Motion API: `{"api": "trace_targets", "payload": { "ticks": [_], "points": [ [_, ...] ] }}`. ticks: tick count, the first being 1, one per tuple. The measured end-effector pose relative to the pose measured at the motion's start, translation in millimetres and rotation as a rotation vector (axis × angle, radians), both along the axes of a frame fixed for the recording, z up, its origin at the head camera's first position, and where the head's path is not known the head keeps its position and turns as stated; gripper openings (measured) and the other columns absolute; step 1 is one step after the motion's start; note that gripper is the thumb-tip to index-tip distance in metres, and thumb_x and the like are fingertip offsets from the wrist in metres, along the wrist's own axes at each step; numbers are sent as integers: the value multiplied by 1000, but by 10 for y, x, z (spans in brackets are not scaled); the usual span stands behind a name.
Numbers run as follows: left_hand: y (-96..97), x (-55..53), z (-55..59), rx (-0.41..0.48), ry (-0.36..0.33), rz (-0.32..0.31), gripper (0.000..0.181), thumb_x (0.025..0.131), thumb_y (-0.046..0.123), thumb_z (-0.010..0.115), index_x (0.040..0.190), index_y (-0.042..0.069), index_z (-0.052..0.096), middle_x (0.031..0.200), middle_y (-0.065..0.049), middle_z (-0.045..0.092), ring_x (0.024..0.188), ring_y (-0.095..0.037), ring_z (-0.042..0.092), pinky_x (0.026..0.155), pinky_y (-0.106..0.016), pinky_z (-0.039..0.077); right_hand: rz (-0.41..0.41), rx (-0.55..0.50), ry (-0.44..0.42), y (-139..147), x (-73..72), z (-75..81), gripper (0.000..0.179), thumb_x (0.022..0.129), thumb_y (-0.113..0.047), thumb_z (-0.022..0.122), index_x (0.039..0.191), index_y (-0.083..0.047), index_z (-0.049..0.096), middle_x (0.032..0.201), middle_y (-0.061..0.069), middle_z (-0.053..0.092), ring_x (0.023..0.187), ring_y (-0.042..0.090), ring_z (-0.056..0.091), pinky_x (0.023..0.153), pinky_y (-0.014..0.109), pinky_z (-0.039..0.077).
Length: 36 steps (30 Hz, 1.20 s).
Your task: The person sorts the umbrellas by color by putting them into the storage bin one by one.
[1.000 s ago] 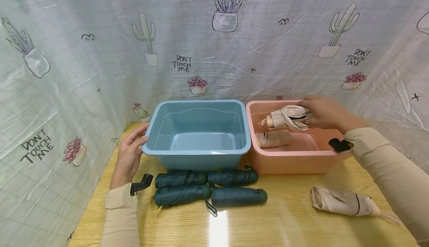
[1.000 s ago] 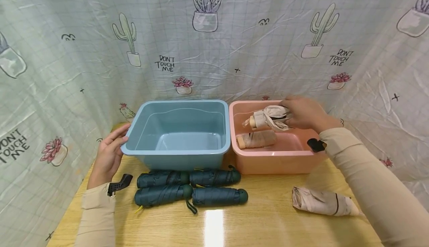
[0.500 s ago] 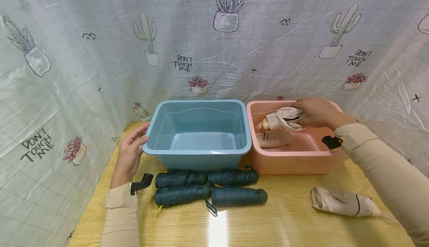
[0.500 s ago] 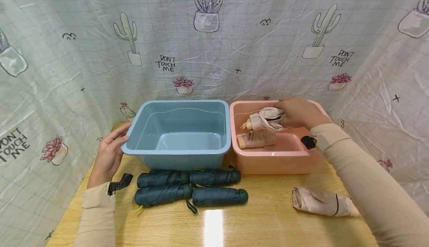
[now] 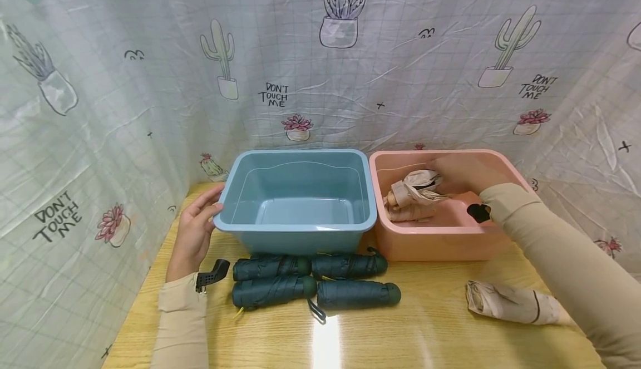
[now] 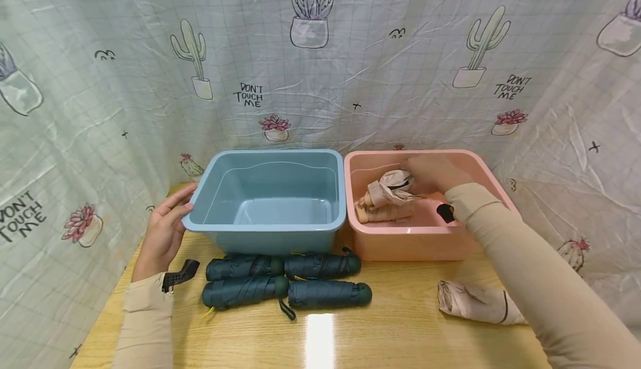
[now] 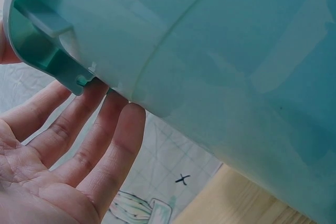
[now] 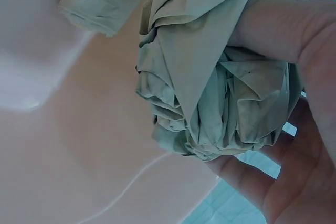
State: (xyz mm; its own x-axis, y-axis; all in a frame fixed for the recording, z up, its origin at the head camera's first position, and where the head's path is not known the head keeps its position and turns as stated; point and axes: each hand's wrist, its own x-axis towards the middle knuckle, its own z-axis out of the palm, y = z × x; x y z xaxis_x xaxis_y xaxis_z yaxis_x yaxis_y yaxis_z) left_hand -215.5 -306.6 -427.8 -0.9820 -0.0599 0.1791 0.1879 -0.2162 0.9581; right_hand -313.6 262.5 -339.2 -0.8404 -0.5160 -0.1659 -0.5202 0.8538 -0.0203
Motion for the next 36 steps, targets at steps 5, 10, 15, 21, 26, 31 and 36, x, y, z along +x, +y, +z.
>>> {"api": "trace_targets", "payload": {
  "ticks": [5, 10, 15, 21, 26, 31, 36],
  "points": [
    [-4, 9, 3, -11, -5, 2, 51, 102, 7, 61, 149, -5, 46, 122, -1, 63, 104, -9, 65, 78, -20, 58, -9, -16, -3, -60, -2, -63, 13, 81, -1, 65, 82, -14, 65, 61, -5, 38, 53, 12, 39, 53, 27, 31],
    [-1, 18, 8, -15, -6, 4, 51, 102, 8, 62, 150, -5, 46, 123, -1, 63, 105, -9, 65, 80, -19, 58, -15, -53, 6, -94, 16, -73, 27, 79, -2, 71, 104, -13, 72, 71, -1, 52, 58, 14, 47, 56, 29, 37],
    [6, 26, 10, -23, -5, 8, 52, 102, 8, 62, 149, -5, 47, 124, -1, 63, 106, -8, 64, 80, -19, 58, -64, -83, -36, -78, 23, -83, 52, 76, 2, 73, 124, -15, 70, 84, 3, 61, 60, 15, 49, 55, 30, 38],
    [11, 32, -5, -18, -2, 5, 52, 102, 8, 62, 149, -5, 47, 124, -1, 63, 105, -9, 65, 80, -19, 58, -58, -81, -50, -42, 1, -132, 40, 74, 4, 72, 109, -16, 71, 83, 2, 58, 65, 16, 51, 57, 30, 41],
    [3, 27, -12, -17, -1, 5, 51, 102, 8, 62, 149, -5, 47, 123, -1, 63, 105, -8, 65, 79, -19, 58, -50, -63, -52, -33, -30, -169, 34, 74, 6, 71, 101, -14, 69, 81, 3, 56, 66, 18, 51, 58, 30, 42],
    [3, 25, -7, -22, -2, 6, 51, 102, 8, 61, 149, -5, 46, 123, -1, 63, 105, -8, 65, 80, -19, 58, -51, -46, -41, -23, -63, -200, 30, 74, 9, 69, 94, -14, 68, 83, 4, 57, 68, 19, 51, 58, 30, 42],
    [3, 22, -5, -26, -1, 5, 52, 103, 8, 61, 150, -6, 45, 123, -1, 63, 106, -8, 65, 81, -19, 58, -61, -42, -57, -4, -89, -229, 32, 70, 11, 68, 91, -13, 66, 83, 5, 55, 69, 20, 52, 55, 30, 41]
  ]
}}
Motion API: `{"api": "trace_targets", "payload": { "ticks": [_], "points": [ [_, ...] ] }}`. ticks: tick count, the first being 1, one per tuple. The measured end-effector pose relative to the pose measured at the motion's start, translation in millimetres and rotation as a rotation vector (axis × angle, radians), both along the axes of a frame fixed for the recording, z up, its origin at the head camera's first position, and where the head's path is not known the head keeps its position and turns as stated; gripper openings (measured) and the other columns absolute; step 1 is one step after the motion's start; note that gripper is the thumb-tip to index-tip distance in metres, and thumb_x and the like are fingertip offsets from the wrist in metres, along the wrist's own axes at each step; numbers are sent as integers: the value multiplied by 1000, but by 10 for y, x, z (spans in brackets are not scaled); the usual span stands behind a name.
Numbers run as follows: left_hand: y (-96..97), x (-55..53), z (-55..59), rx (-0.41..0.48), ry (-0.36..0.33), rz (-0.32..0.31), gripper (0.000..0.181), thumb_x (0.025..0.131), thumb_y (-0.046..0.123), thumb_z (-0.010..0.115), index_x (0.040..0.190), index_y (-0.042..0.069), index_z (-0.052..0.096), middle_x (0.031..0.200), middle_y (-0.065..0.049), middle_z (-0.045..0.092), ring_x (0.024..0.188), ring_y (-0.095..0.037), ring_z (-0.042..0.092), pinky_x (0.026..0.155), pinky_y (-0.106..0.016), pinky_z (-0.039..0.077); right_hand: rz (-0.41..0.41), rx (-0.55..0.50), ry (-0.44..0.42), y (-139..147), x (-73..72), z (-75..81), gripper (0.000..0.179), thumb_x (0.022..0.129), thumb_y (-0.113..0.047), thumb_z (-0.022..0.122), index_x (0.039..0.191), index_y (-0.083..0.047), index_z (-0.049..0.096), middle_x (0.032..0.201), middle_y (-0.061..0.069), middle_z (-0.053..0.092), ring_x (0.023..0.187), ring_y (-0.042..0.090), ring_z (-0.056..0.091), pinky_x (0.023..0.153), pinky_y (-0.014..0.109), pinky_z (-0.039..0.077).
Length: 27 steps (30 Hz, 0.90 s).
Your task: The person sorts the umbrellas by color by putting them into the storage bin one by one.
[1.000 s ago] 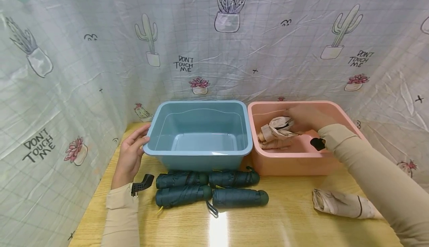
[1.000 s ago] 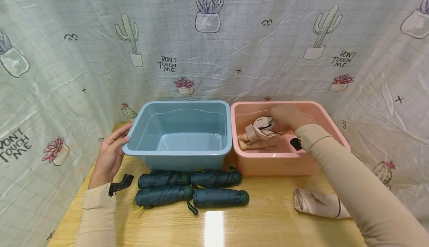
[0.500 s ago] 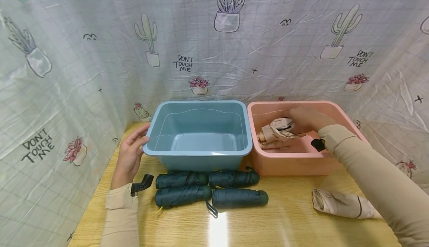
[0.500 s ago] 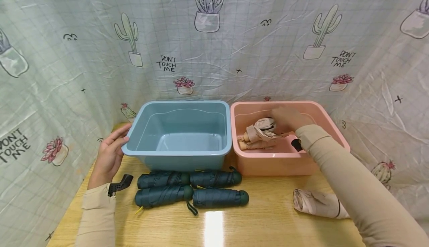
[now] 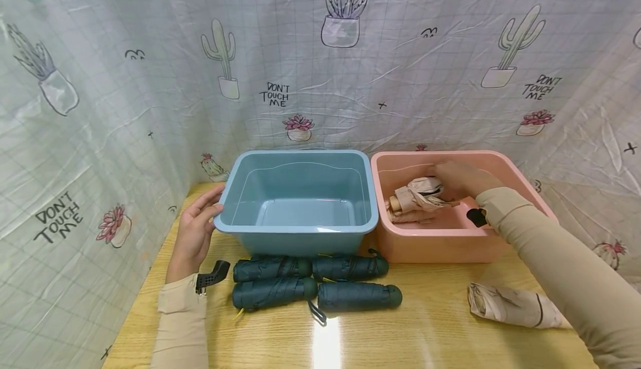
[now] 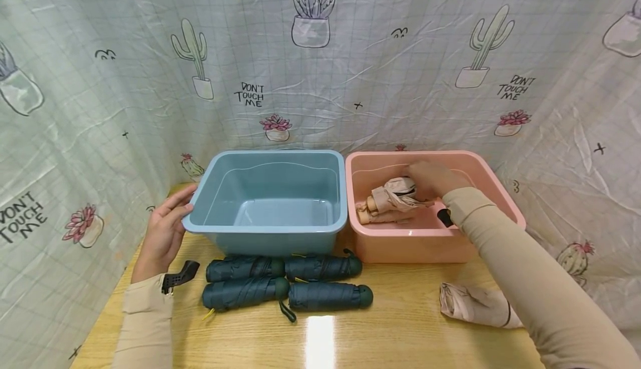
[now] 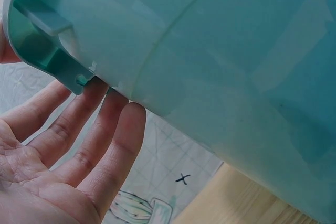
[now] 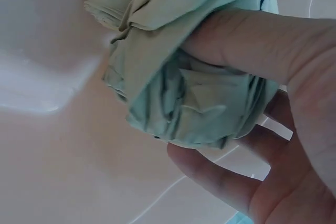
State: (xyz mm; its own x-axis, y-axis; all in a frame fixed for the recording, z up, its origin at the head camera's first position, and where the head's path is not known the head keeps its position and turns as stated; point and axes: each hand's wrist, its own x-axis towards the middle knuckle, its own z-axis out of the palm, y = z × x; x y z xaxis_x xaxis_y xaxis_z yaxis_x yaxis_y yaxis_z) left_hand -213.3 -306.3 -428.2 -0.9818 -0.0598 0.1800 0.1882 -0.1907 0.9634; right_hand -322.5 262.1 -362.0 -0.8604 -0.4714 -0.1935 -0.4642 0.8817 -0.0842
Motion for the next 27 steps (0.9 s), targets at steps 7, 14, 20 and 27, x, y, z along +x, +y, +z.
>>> {"api": "trace_targets", "payload": {
  "ticks": [7, 14, 20, 27],
  "points": [
    [-4, -10, 6, 0, -1, 1, 52, 103, 7, 60, 150, -7, 44, 123, 0, 63, 105, -8, 65, 80, -19, 58, -6, 13, 18, 19, 13, 26, 23, 77, 12, 63, 80, -10, 64, 71, 1, 44, 61, 16, 44, 55, 30, 35],
    [-11, -13, 16, -2, -10, 4, 52, 102, 8, 61, 150, -5, 46, 122, 0, 63, 104, -7, 65, 79, -19, 58, -10, 23, 21, 68, 53, 135, 17, 82, 5, 65, 76, -11, 64, 69, -1, 45, 60, 14, 45, 56, 31, 36],
    [-8, -15, 17, 3, -9, 4, 52, 102, 8, 61, 150, -6, 45, 123, 1, 64, 104, -7, 66, 79, -19, 59, -31, -63, 13, 118, 132, 278, 32, 90, -3, 66, 122, -5, 68, 109, 9, 72, 97, 24, 67, 84, 47, 57],
    [3, -25, 8, 13, 2, -3, 52, 102, 6, 61, 149, -8, 44, 123, 0, 65, 105, -8, 66, 79, -20, 59, -57, -143, 66, 182, 312, 425, 36, 94, -11, 70, 128, 0, 65, 111, 17, 72, 99, 33, 69, 84, 52, 58]
  ]
}}
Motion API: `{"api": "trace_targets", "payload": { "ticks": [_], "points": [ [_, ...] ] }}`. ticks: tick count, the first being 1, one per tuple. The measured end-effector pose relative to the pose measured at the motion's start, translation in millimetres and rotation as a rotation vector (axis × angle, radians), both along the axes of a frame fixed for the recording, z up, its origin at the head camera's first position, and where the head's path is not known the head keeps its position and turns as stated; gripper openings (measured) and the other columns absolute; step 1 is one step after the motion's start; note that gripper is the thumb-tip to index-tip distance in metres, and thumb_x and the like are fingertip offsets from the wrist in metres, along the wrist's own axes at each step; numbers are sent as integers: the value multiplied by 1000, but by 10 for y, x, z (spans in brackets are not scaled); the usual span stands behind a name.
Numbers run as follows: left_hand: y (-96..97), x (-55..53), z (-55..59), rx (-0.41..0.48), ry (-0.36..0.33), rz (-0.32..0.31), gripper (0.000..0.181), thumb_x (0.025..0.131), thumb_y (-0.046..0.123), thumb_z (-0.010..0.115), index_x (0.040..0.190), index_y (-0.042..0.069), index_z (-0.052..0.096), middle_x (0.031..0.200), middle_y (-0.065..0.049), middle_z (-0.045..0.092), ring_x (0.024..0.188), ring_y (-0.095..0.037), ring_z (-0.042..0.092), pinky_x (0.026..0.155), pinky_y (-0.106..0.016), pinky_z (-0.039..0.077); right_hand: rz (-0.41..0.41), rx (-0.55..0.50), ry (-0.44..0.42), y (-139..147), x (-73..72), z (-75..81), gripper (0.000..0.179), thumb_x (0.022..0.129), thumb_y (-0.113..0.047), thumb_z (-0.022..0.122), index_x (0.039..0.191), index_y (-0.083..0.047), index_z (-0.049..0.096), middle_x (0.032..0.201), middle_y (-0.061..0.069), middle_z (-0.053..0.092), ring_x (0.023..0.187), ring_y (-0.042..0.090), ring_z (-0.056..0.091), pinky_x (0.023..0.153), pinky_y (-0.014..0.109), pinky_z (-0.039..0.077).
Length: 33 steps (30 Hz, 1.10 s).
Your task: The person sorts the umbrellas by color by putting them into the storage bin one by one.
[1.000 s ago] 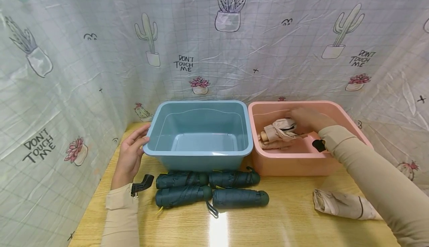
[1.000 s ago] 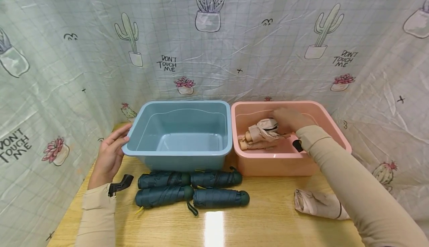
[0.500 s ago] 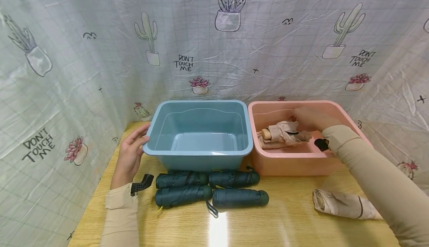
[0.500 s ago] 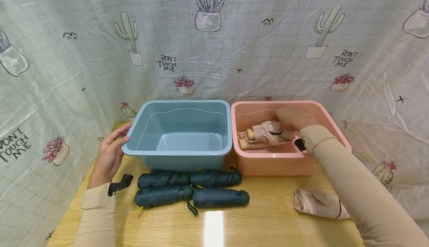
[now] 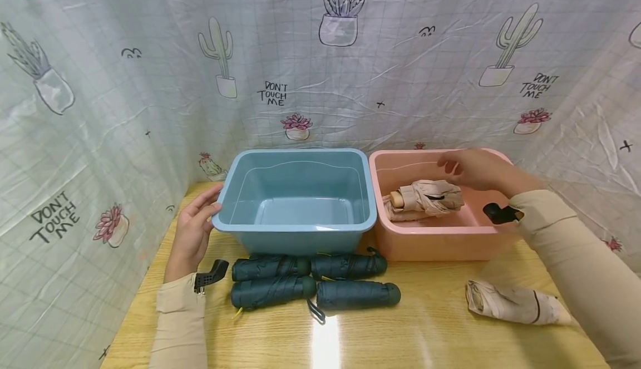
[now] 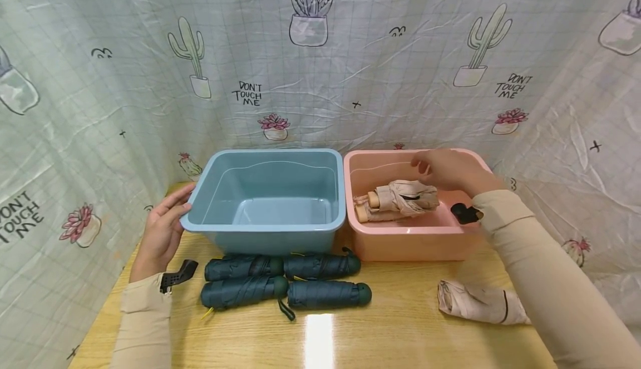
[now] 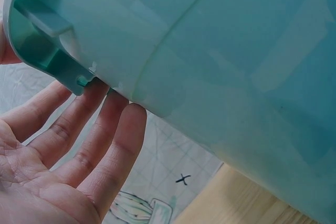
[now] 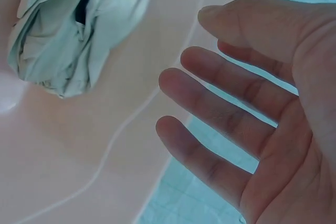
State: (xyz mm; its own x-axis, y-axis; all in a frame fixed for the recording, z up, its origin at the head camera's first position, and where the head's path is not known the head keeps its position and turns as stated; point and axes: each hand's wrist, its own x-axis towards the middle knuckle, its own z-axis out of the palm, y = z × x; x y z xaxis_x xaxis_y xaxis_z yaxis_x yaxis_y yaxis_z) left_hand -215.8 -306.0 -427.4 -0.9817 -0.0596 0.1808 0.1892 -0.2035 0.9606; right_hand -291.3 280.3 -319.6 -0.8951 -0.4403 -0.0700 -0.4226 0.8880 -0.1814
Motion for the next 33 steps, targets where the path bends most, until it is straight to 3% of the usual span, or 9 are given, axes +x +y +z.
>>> {"api": "trace_targets", "payload": {
  "ticks": [12, 19, 22, 26, 28, 33],
  "points": [
    [6, 48, -19, 2, -11, 11, 50, 102, 7, 62, 149, -4, 48, 121, 1, 65, 104, -8, 65, 78, -20, 58, 5, -128, 105, 244, 404, 51, 29, 95, -11, 72, 123, -4, 66, 101, 5, 72, 92, 20, 68, 82, 45, 58],
    [14, 53, -21, -4, -11, 14, 50, 102, 8, 63, 148, -4, 49, 122, 1, 65, 106, -8, 65, 80, -20, 58, 40, -237, 328, 492, 709, -56, 26, 91, -5, 74, 116, -8, 69, 99, 3, 73, 86, -7, 58, 74, 20, 53],
    [17, 52, -22, -6, -9, 8, 50, 102, 8, 62, 149, -4, 48, 122, 1, 65, 106, -8, 65, 80, -20, 58, -24, -324, 404, 583, 858, -132, 26, 89, -2, 75, 115, -7, 72, 99, -1, 74, 86, -18, 53, 73, 8, 46],
    [14, 51, -22, -4, -6, 3, 50, 102, 8, 62, 149, -3, 48, 123, 1, 65, 106, -8, 65, 80, -20, 58, -166, -432, 479, 697, 1067, -243, 27, 88, -3, 76, 114, -7, 73, 99, -32, 63, 85, -27, 48, 73, 1, 38],
    [12, 53, -21, -4, -6, 8, 49, 102, 7, 62, 149, -3, 49, 122, 1, 65, 105, -8, 65, 80, -20, 58, -198, -474, 522, 757, 1161, -297, 27, 88, -3, 76, 115, -5, 73, 102, -43, 54, 86, -30, 46, 72, 0, 36],
    [9, 62, -22, -5, -6, 10, 50, 102, 8, 62, 149, -3, 48, 122, 1, 64, 105, -8, 65, 80, -20, 58, -237, -578, 602, 893, 1350, -425, 27, 89, 4, 72, 116, 6, 68, 105, -44, 52, 90, -27, 47, 76, -4, 37]
  ]
}}
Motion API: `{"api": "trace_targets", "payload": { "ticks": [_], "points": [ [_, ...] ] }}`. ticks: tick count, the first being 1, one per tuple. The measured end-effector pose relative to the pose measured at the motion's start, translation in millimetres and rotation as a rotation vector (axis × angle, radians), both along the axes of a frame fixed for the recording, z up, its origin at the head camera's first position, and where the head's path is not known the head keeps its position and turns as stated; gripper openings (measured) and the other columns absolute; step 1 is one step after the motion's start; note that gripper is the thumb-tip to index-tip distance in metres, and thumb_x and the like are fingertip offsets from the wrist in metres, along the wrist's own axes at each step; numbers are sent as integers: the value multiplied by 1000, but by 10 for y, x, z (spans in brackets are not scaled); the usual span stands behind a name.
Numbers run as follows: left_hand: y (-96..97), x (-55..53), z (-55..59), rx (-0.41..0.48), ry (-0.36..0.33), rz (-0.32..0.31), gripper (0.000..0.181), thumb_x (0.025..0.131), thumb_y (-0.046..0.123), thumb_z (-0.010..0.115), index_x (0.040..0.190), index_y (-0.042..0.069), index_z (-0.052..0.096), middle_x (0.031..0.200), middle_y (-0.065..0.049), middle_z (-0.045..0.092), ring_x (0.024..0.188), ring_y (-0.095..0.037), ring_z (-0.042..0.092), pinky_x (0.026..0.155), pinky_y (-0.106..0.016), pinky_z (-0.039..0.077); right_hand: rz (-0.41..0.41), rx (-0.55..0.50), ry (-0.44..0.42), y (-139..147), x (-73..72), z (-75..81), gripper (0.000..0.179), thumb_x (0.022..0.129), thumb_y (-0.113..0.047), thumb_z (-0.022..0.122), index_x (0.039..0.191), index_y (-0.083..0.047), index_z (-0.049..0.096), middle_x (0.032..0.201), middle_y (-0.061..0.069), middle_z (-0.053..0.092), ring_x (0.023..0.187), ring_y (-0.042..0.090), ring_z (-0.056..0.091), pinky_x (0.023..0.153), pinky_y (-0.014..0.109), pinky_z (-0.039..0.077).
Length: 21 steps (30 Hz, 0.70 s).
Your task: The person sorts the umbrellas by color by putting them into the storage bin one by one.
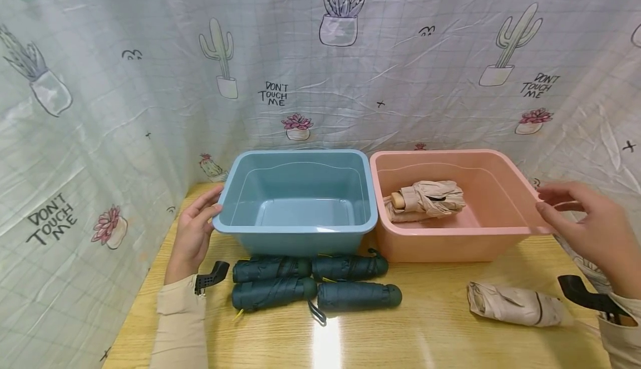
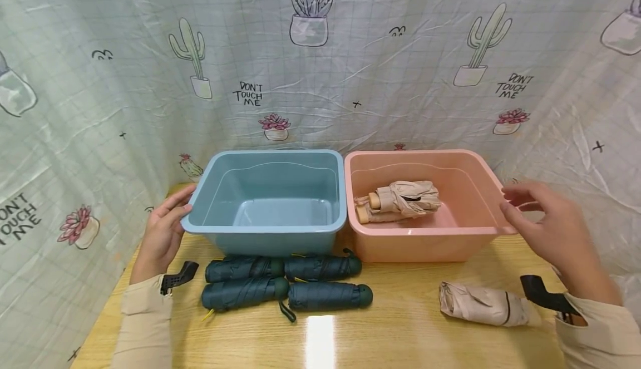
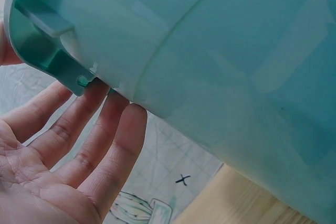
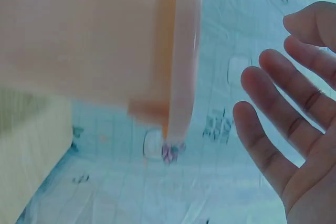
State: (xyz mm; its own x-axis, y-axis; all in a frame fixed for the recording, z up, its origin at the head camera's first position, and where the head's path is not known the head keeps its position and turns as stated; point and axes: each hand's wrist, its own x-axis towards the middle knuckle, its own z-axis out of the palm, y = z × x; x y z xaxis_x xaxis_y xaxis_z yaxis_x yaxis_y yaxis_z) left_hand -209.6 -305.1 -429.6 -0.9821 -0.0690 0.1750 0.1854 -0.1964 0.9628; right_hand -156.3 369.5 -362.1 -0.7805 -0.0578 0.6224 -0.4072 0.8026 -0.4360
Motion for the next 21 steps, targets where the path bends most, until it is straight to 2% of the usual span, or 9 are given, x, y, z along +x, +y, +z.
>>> {"api": "trace_targets", "payload": {
  "ticks": [2, 5, 6, 12, 13, 15, 17, 19, 21],
  "points": [
    [0, 2, 2, 0, -1, -1, 50, 102, 8, 62, 149, -4, 48, 122, 1, 64, 105, -8, 65, 80, -20, 58, -3, -39, 22, 52, 59, -63, 27, 89, 7, 70, 115, 10, 66, 105, -42, 52, 92, -25, 48, 80, -5, 36],
    [-2, 5, 1, -1, -2, -1, 51, 102, 9, 62, 149, -4, 47, 122, 1, 64, 105, -8, 65, 80, -20, 58, -7, -97, 42, 124, 149, -186, 25, 88, 11, 68, 113, 8, 67, 108, -38, 53, 94, -21, 49, 84, -5, 35],
    [-2, 6, 0, 2, -3, -3, 52, 102, 9, 62, 149, -5, 47, 122, 1, 64, 105, -8, 65, 80, -20, 58, -19, -109, 44, 140, 181, -230, 27, 88, 12, 68, 113, 2, 69, 108, -38, 53, 93, -21, 49, 84, -5, 34],
    [4, 14, 1, 14, -7, -5, 53, 102, 8, 62, 150, -5, 45, 120, 1, 64, 104, -8, 65, 78, -20, 57, -114, -153, -12, 241, 358, -494, 32, 91, 8, 68, 113, -15, 69, 106, -40, 52, 92, -21, 48, 77, -4, 35],
    [5, 15, 2, 13, -7, -5, 53, 102, 8, 62, 150, -5, 45, 120, 0, 63, 104, -8, 65, 79, -20, 57, -124, -152, -22, 263, 386, -538, 29, 92, 7, 67, 113, -13, 69, 106, -41, 51, 92, -22, 47, 76, -4, 35],
    [9, 16, 6, 9, -7, -6, 53, 102, 9, 62, 150, -4, 46, 121, 0, 63, 104, -8, 65, 79, -20, 57, -129, -151, -41, 310, 443, -632, 33, 91, 8, 67, 112, -18, 68, 106, -42, 50, 91, -23, 47, 75, -4, 36],
    [12, 17, 9, 7, -7, -10, 53, 102, 10, 62, 151, -4, 45, 122, 0, 62, 104, -8, 64, 79, -20, 57, -118, -132, -77, 354, 491, -722, 30, 91, 8, 68, 112, -13, 68, 107, -44, 49, 91, -24, 45, 72, -4, 36],
    [12, 18, 10, 9, -6, -13, 53, 102, 9, 62, 151, -4, 45, 122, 0, 62, 104, -8, 64, 79, -20, 57, -97, -118, -121, 385, 532, -812, 23, 90, 8, 70, 112, 1, 67, 108, -45, 48, 90, -25, 46, 71, -4, 37],
    [10, 21, 8, 11, -7, -14, 53, 103, 9, 61, 151, -4, 44, 122, 0, 62, 104, -8, 64, 79, -19, 57, -85, -83, -201, 411, 569, -886, 25, 91, 3, 72, 114, 9, 64, 108, -46, 45, 89, -26, 44, 68, -3, 38]
  ]
}}
